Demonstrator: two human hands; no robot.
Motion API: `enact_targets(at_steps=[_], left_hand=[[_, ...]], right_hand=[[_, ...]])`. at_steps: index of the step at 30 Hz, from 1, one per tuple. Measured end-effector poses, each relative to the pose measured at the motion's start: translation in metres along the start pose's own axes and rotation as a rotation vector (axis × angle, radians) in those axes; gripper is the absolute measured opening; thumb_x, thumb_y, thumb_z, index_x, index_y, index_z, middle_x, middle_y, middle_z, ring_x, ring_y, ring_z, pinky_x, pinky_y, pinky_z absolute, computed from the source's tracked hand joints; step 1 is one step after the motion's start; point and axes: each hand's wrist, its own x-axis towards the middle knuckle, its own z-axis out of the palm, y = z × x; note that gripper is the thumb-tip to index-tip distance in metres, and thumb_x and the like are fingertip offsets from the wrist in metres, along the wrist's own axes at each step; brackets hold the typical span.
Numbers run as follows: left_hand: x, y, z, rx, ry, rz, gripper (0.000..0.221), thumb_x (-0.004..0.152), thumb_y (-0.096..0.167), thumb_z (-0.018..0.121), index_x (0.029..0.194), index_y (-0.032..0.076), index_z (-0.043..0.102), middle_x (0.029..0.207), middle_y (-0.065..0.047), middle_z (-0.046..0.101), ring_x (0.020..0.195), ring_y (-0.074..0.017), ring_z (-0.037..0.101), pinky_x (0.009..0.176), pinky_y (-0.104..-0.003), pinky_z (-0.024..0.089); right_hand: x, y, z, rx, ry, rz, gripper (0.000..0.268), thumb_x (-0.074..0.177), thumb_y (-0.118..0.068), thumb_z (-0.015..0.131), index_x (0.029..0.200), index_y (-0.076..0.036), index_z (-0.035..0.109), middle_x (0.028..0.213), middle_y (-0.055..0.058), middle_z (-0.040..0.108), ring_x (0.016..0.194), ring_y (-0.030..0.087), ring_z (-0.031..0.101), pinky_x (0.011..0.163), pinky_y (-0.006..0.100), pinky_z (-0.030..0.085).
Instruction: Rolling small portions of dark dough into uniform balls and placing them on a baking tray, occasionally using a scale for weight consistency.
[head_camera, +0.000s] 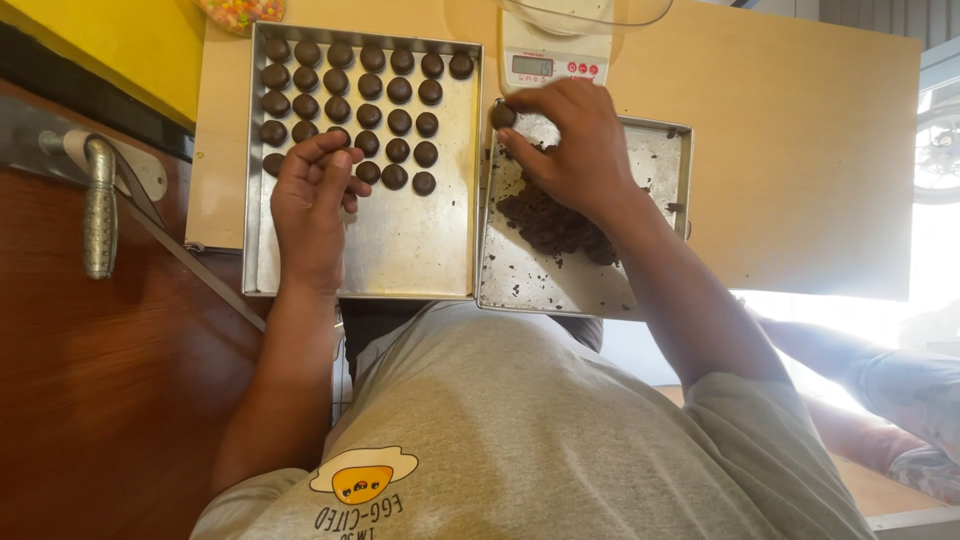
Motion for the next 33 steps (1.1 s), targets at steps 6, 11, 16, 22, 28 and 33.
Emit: enact_targets(at_steps=[6, 11, 16, 22, 28, 33], left_hand=[[-0.007, -0.004, -0.001, -0.026, 0.029, 0.045, 0.028, 0.1, 0.026, 0.066, 0.123, 0.011, 0.062, 0.105, -0.003, 0.071, 0.077, -0.0098, 0.063, 0.066, -0.022, 0.044], [-0.005, -0.009, -0.005, -0.109, 0.158, 0.122, 0.021, 0.101, 0.024, 0.065, 0.119, 0.014, 0.063, 0.097, -0.004, 0.07, 0.072, -0.0088, 0.063, 0.064, -0.022, 0.044], [0.0, -0.012, -0.007, -0.108, 0.17, 0.131, 0.018, 0.102, 0.024, 0.065, 0.117, 0.015, 0.063, 0.094, -0.003, 0.07, 0.072, -0.009, 0.062, 0.064, -0.022, 0.042], [0.0, -0.016, 0.005, -0.133, 0.139, 0.101, 0.019, 0.101, 0.022, 0.065, 0.118, 0.013, 0.062, 0.095, -0.001, 0.069, 0.071, -0.0083, 0.061, 0.065, -0.023, 0.043], [-0.004, -0.015, 0.013, -0.084, 0.093, 0.095, 0.018, 0.101, 0.023, 0.065, 0.116, 0.013, 0.063, 0.092, -0.004, 0.07, 0.073, -0.0097, 0.062, 0.065, -0.022, 0.045], [0.002, -0.024, 0.016, -0.083, 0.031, 0.205, 0.017, 0.107, 0.015, 0.061, 0.121, 0.007, 0.058, 0.092, -0.007, 0.068, 0.071, -0.0123, 0.062, 0.063, -0.021, 0.044]], right_hand=[[0.038, 0.038, 0.073, -0.218, -0.078, -0.073, 0.028, 0.09, -0.029, 0.086, 0.112, -0.015, 0.074, 0.095, 0.005, 0.06, 0.085, 0.026, 0.054, 0.074, 0.039, 0.044], [0.046, 0.049, 0.099, -0.258, -0.055, -0.108, 0.025, 0.088, -0.028, 0.085, 0.108, -0.018, 0.073, 0.098, 0.005, 0.058, 0.086, 0.028, 0.055, 0.071, 0.041, 0.046], [0.044, 0.051, 0.102, -0.381, -0.115, -0.062, 0.032, 0.083, -0.033, 0.084, 0.109, -0.017, 0.072, 0.104, 0.006, 0.058, 0.092, 0.03, 0.052, 0.073, 0.044, 0.048], [0.046, 0.043, 0.091, -0.395, -0.144, -0.02, 0.042, 0.083, -0.039, 0.086, 0.116, -0.017, 0.073, 0.108, 0.007, 0.058, 0.098, 0.03, 0.052, 0.08, 0.044, 0.046], [0.027, 0.025, 0.004, -0.118, -0.42, 0.233, 0.044, 0.101, -0.044, 0.066, 0.133, -0.014, 0.068, 0.119, 0.012, 0.065, 0.107, 0.036, 0.06, 0.087, 0.05, 0.047], [-0.015, -0.011, -0.073, 0.01, -0.573, 0.43, 0.062, 0.093, -0.038, 0.073, 0.144, -0.005, 0.06, 0.141, 0.032, 0.056, 0.134, 0.053, 0.047, 0.109, 0.063, 0.036]])
